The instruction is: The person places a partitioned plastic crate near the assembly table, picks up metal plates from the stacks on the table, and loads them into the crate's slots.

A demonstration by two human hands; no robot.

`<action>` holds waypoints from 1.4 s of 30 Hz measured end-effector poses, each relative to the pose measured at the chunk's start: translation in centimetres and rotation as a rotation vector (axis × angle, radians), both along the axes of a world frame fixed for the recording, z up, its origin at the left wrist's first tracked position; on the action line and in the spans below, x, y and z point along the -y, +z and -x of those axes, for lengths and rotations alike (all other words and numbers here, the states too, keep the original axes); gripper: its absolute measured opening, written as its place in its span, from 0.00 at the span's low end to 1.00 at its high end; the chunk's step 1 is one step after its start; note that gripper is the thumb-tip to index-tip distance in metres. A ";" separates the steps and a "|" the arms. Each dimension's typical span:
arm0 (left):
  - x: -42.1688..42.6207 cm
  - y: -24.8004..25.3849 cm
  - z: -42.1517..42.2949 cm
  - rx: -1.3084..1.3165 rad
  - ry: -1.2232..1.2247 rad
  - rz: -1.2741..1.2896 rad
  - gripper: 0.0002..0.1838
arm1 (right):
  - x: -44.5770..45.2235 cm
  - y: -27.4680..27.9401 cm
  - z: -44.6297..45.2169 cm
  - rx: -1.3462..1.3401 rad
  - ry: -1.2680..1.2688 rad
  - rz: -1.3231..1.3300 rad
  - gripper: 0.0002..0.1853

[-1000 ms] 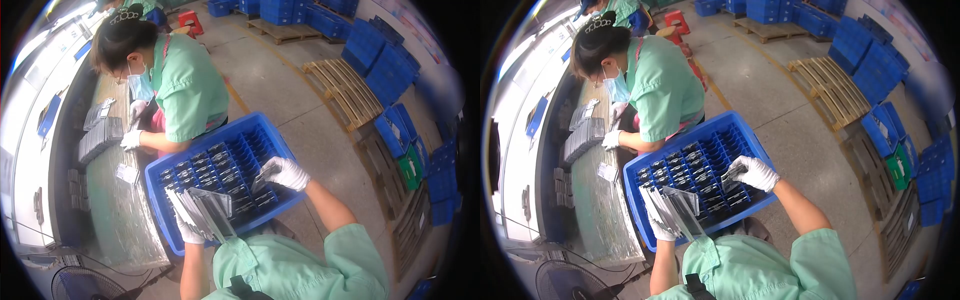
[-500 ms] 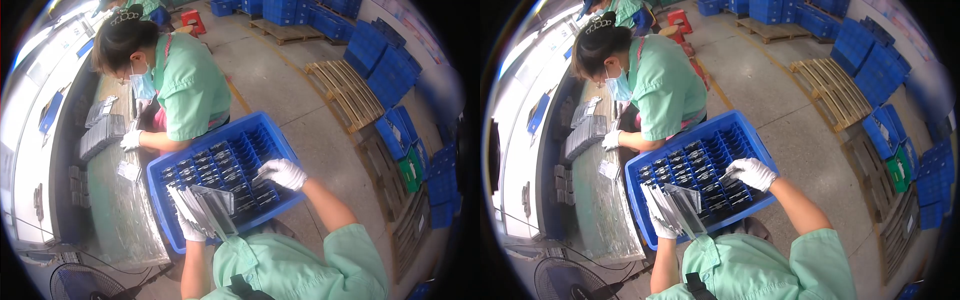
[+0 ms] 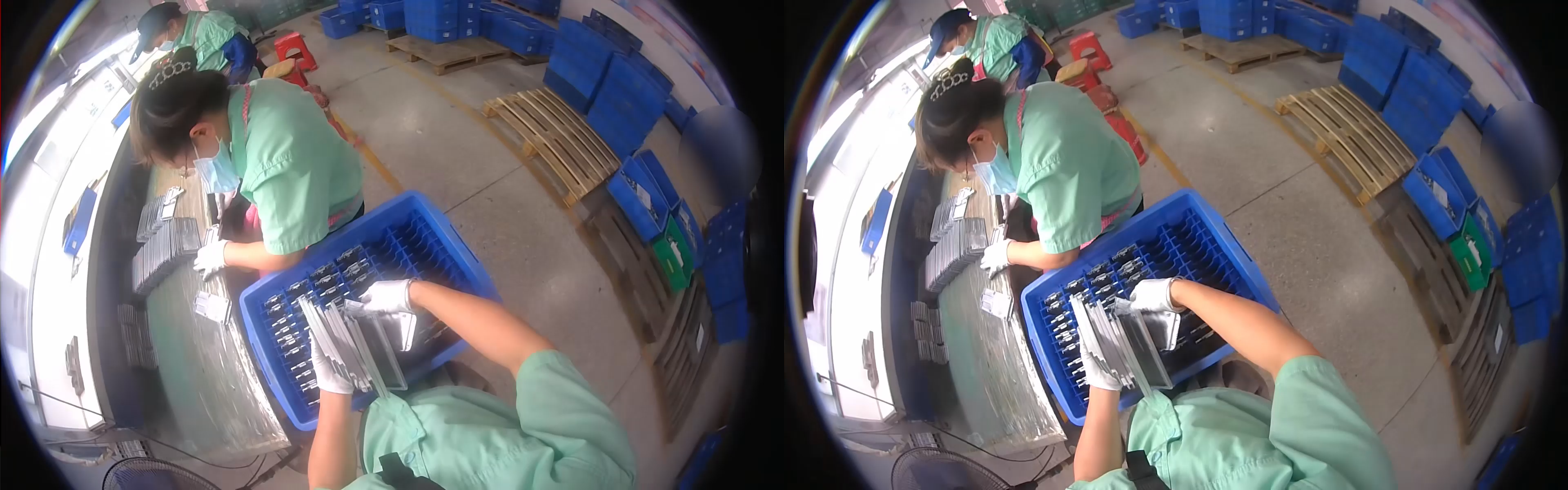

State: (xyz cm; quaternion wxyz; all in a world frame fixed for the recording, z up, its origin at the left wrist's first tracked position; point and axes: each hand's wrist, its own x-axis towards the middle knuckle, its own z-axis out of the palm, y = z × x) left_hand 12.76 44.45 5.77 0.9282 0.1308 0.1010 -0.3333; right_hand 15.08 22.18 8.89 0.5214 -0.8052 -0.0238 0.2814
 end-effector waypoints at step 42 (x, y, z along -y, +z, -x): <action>-1.6 0.4 -1.4 -0.220 0.061 -0.394 0.29 | 5.7 5.8 1.7 0.488 -0.506 0.190 0.16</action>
